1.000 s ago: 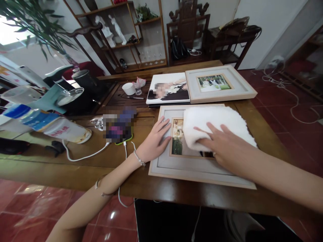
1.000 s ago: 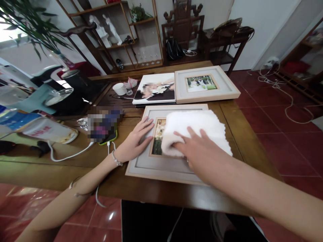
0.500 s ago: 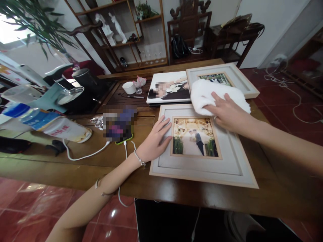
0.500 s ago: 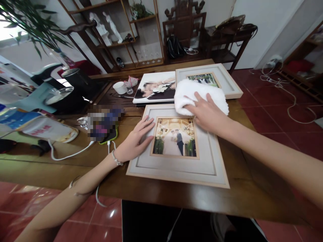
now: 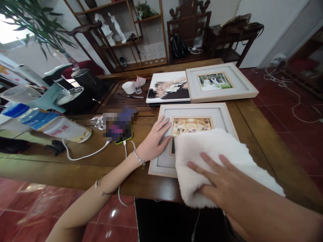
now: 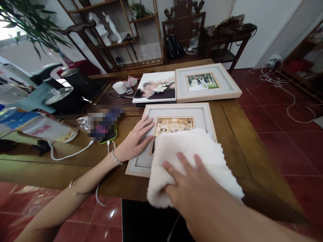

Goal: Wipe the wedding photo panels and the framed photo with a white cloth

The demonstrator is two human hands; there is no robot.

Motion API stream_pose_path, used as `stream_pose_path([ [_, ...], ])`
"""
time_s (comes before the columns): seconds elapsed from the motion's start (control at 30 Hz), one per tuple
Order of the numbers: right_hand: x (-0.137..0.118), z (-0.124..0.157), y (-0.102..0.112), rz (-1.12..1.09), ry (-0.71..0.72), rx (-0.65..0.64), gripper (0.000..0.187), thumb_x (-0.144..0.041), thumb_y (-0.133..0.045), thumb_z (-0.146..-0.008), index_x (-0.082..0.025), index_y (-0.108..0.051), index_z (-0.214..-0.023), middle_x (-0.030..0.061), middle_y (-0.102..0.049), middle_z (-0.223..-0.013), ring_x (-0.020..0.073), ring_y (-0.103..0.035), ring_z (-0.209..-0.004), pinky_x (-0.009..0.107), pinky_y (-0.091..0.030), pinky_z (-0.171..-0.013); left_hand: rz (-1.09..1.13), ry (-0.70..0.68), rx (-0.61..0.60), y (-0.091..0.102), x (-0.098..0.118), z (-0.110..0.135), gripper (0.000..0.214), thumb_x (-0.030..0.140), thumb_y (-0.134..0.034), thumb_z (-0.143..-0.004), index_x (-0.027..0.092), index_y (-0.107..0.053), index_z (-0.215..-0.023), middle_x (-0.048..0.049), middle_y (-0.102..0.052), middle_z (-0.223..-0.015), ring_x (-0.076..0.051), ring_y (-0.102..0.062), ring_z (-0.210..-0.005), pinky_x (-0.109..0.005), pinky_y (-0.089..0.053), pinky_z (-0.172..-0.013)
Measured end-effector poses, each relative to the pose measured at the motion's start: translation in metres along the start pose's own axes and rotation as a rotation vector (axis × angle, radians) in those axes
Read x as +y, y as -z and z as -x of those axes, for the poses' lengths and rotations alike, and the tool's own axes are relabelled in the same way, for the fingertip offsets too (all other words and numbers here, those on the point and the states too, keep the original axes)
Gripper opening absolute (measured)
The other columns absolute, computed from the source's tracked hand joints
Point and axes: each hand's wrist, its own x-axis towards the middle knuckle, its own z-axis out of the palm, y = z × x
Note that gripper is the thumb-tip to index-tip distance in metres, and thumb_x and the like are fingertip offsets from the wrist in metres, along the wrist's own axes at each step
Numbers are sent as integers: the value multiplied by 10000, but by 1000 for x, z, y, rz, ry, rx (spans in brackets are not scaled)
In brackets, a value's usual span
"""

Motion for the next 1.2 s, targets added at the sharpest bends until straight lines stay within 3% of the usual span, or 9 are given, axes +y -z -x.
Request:
stream_pose_path([
  [0.13,-7,0,-17,-15,-8,128,484,-233,-620,-550,-321,-664,-1024,17,-443,-1397,420,-440,-1222,597,-480,-860,5,5,-7,0,0,0,475,215,-471,-905,187,-383,-1371,-125,-371,-1447,-284,-176,-1413,-566,-240,-1122],
  [0.3,27,-16,-37,13,-49,202,451,-95,-536,-683,-268,-630,-1088,28,-294,-1487,375,-258,-1346,650,-280,-1025,12,5,-3,1,0,0,478,227,-475,-906,201,-379,-1373,-123,-368,-1449,-288,-192,-1409,-575,-243,-1117],
  [0.53,87,-42,-21,101,-81,257,530,10,-473,-694,-141,-541,-1197,128,-298,-1482,339,-254,-1357,611,-251,-1047,30,-23,-14,1,1,0,467,208,-485,-905,216,-401,-1365,-103,-391,-1440,-276,-142,-1422,-576,-233,-1122],
  [0.67,118,-55,-15,201,-80,344,523,17,-450,-709,-140,-519,-1204,137,-247,-1502,333,-186,-1380,629,-201,-1052,44,-31,-10,1,1,0,483,198,-487,-902,231,-387,-1373,-93,-379,-1451,-282,-134,-1423,-596,-233,-1112],
  [0.77,129,-62,-17,243,-132,313,564,16,-436,-697,-152,-501,-1231,118,-247,-1505,367,-181,-1373,673,-224,-1012,44,-29,-11,1,0,0,482,195,-488,-900,224,-390,-1372,-99,-377,-1452,-281,-134,-1423,-587,-235,-1115],
  [0.87,117,-62,-17,227,-172,155,577,4,-441,-692,-173,-516,-1237,91,-295,-1490,423,-222,-1342,706,-280,-946,45,-28,-10,1,-1,0,474,193,-488,-902,225,-397,-1366,-96,-385,-1447,-274,-150,-1421,-585,-238,-1116],
  [0.97,87,-55,-10,182,-220,19,564,9,-433,-695,-183,-559,-1211,74,-314,-1480,430,-239,-1333,692,-299,-944,43,-26,-14,1,-1,-1,462,197,-484,-907,226,-404,-1361,-94,-394,-1442,-269,-162,-1419,-582,-242,-1115],
  [1.1,46,-31,-5,26,-233,-132,664,-23,-535,-589,-296,-590,-1192,30,-399,-1435,453,-345,-1273,663,-401,-861,38,-34,-8,1,0,-1,454,205,-479,-912,220,-407,-1359,-99,-396,-1440,-273,-164,-1418,-582,-246,-1113],
  [1.2,23,-5,-16,-81,-191,-125,669,-57,-575,-535,-367,-633,-1125,8,-481,-1377,428,-467,-1186,546,-488,-772,38,-36,-1,0,0,-1,447,204,-473,-914,222,-410,-1356,-97,-401,-1437,-277,-171,-1416,-588,-252,-1108],
])
